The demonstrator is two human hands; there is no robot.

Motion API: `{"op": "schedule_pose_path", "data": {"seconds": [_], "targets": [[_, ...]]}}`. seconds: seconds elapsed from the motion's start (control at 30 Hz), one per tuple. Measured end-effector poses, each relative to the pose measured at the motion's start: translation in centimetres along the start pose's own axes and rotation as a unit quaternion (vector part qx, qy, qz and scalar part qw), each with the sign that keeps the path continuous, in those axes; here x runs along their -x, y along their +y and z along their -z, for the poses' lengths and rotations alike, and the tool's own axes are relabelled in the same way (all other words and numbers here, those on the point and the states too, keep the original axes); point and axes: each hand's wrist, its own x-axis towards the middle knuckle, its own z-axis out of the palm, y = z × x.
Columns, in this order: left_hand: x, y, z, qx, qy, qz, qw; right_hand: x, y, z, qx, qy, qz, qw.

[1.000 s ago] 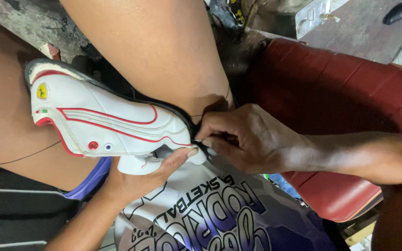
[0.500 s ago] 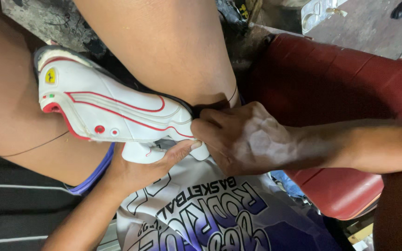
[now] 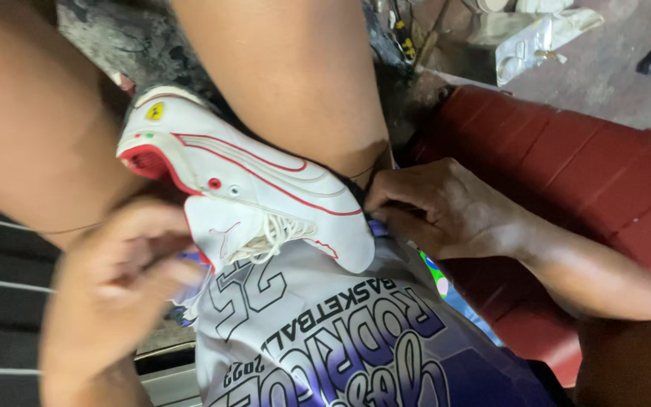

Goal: The person sits on the floor and uses a needle and thread to stitch the upper part of a white and red sneaker. They repeatedly push the needle through the shoe material and pull the thread tight to secure the seam.

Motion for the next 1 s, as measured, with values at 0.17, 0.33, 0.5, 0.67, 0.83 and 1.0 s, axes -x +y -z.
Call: {"op": "schedule_pose_path", "data": {"seconds": [0.17,0.33,0.5,0.67,0.83,1.0], "targets": [[3.3,-2.0,5.0,-0.088,0.275,0.011,0.957,-0.4,-0.3,1.3,0.097,0.005,0.059,0.993],[3.1,-1.6,2.8,-0.353,0.405,-0.045,0.842,-1.0,-5.0,1.1,0.244,0.13,0.126,0.953],[0.1,-1.7,-0.9,-0.472,0.135,-0.206,0.847,-5.5,-9.6,-2.2,0.353,0.087,0.318,0.876],[-0.2,-1.6,0.0,-0.414,0.105,-0.192,0.884,-6.9,-10.1,-2.8,0.381,-0.05,0.234,0.893],[0.6,-2.9,0.1,0.048,0.088,-0.096,0.99,-5.9,-8.0,-3.2,0.301,0.004,0.312,0.901],[-1.5,-3.4,-1.6,0.382,-0.01,0.001,0.924,-4.3,-6.5,-4.7,0.27,0.065,0.301,0.912]]}}
